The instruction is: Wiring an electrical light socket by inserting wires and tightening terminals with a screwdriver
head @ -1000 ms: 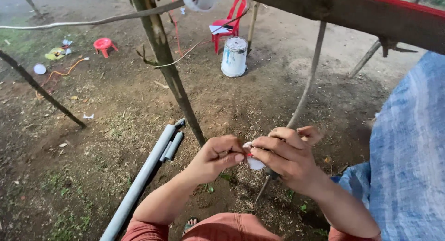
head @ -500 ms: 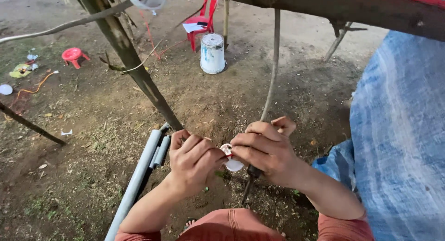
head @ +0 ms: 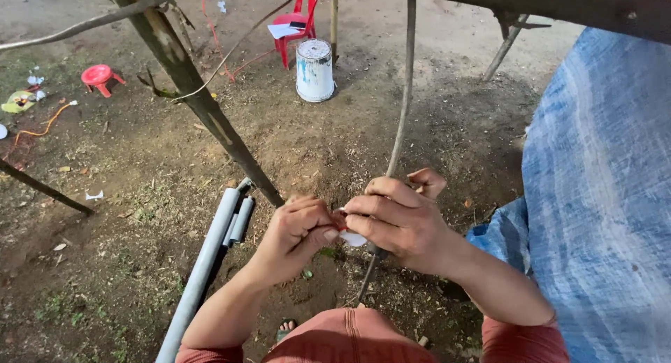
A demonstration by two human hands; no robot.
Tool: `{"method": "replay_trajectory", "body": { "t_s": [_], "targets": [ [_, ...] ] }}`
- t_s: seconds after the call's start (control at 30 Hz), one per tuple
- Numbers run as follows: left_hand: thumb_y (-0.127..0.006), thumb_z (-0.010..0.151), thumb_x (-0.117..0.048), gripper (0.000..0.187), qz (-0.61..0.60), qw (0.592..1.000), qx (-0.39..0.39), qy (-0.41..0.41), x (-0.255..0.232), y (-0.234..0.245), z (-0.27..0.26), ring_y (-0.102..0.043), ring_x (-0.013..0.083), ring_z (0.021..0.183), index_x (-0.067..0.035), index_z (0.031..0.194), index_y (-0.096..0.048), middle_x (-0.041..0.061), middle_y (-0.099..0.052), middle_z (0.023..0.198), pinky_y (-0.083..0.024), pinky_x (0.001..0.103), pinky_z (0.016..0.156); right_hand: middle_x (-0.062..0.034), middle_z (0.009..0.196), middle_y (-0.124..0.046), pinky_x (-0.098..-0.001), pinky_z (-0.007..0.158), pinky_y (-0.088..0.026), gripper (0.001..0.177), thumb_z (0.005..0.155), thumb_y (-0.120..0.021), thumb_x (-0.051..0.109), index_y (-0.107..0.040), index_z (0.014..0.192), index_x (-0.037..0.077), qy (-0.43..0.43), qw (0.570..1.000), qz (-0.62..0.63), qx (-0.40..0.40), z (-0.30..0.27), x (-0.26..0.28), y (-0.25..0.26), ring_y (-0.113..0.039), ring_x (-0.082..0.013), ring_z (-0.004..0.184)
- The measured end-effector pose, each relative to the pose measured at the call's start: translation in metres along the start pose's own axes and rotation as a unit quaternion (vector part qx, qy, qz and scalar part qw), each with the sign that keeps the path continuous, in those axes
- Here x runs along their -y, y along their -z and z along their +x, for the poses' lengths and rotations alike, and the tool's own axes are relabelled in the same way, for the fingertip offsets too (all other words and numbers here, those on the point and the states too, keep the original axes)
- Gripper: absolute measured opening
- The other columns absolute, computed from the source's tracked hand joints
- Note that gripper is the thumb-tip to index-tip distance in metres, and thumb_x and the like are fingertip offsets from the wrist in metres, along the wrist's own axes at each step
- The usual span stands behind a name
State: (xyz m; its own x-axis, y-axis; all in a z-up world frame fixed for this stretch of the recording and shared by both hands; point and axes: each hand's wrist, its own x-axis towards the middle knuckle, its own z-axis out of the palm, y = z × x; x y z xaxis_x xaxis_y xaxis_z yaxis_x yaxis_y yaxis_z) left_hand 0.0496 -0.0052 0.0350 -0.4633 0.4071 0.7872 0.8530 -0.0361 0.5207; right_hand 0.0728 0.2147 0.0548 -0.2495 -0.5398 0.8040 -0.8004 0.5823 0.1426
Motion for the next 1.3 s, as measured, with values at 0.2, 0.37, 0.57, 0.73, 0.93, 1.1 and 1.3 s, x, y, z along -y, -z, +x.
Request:
{"method": "replay_trajectory", "body": {
  "t_s": [0.2, 0.37, 0.57, 0.73, 0.93, 1.1, 1.3],
  "targets": [
    [-0.061, 0.099, -0.006, 0.021, -0.266, 0.959, 0.033, 0.094, 0.015, -0.008, -0.014, -0.051, 0.0216, 0.058, -0.003, 0.078, -0.062, 0.007, -0.055, 0.066, -0.042, 0.037, 0.062, 0.0069, 0.103, -0.076, -0.0457, 0.096, -0.022, 0.009, 0.097, -0.07, 0.033, -0.076, 0.098, 0.025, 0.011, 0.999, -0.007, 0.04, 0.007, -0.001, 0.01, -0.062, -0.0141, 0.107],
    [-0.065, 0.096, -0.005, 0.016, -0.28, 0.952, -0.005, 0.12, 0.051, -0.001, -0.049, -0.05, 0.0171, 0.06, -0.001, 0.08, -0.063, 0.007, -0.055, 0.069, -0.04, 0.033, 0.059, 0.0039, 0.104, -0.077, -0.0436, 0.1, -0.025, 0.015, 0.1, -0.066, 0.034, -0.076, 0.097, 0.024, 0.003, 0.999, 0.024, 0.024, 0.005, -0.018, 0.019, -0.063, -0.0166, 0.107],
    [-0.072, 0.094, -0.04, 0.082, -0.278, 0.953, -0.011, 0.118, 0.042, -0.03, -0.031, -0.051, 0.0447, 0.128, 0.004, 0.152, -0.034, 0.031, -0.049, 0.141, -0.048, 0.061, 0.099, 0.0023, 0.111, -0.076, -0.0405, 0.105, -0.025, 0.043, 0.104, -0.051, 0.053, -0.078, 0.102, 0.019, -0.037, 0.997, 0.061, 0.036, -0.012, -0.031, 0.018, -0.065, -0.0216, 0.111],
    [-0.072, 0.094, -0.009, 0.059, -0.41, 0.899, -0.071, 0.132, 0.05, -0.061, -0.031, -0.058, 0.0335, 0.123, 0.009, 0.144, -0.047, 0.026, -0.06, 0.131, -0.052, 0.047, 0.103, -0.0034, 0.103, -0.077, -0.0402, 0.099, -0.049, 0.012, 0.093, -0.076, 0.022, -0.08, 0.097, 0.012, -0.05, 0.995, 0.079, 0.019, 0.008, -0.02, 0.019, -0.066, -0.0288, 0.103],
    [-0.069, 0.097, -0.005, 0.049, -0.411, 0.893, -0.108, 0.148, 0.052, -0.067, -0.029, -0.058, 0.0251, 0.119, 0.01, 0.141, -0.053, 0.021, -0.064, 0.125, -0.051, 0.042, 0.104, -0.0048, 0.101, -0.077, -0.0403, 0.096, -0.054, 0.008, 0.088, -0.081, 0.009, -0.08, 0.096, 0.01, -0.067, 0.994, 0.079, 0.022, 0.007, -0.024, 0.018, -0.067, -0.0305, 0.101],
    [-0.07, 0.097, -0.008, 0.047, -0.389, 0.906, -0.111, 0.121, 0.062, -0.064, -0.024, -0.057, 0.0229, 0.121, 0.005, 0.14, -0.056, 0.017, -0.061, 0.124, -0.05, 0.042, 0.104, -0.0059, 0.103, -0.077, -0.0426, 0.096, -0.055, 0.008, 0.089, -0.08, 0.01, -0.08, 0.098, 0.01, -0.086, 0.993, 0.068, 0.051, 0.011, -0.024, 0.018, -0.067, -0.0324, 0.102],
    [-0.075, 0.091, -0.004, 0.049, -0.338, 0.926, -0.137, 0.094, 0.064, -0.059, -0.018, -0.06, 0.0266, 0.118, 0.007, 0.136, -0.058, 0.019, -0.058, 0.121, -0.051, 0.043, 0.101, -0.0051, 0.105, -0.076, -0.0428, 0.1, -0.053, 0.013, 0.085, -0.083, 0.011, -0.08, 0.098, 0.011, -0.107, 0.989, 0.073, 0.07, 0.017, -0.027, 0.013, -0.066, -0.0328, 0.107]
  ]
}}
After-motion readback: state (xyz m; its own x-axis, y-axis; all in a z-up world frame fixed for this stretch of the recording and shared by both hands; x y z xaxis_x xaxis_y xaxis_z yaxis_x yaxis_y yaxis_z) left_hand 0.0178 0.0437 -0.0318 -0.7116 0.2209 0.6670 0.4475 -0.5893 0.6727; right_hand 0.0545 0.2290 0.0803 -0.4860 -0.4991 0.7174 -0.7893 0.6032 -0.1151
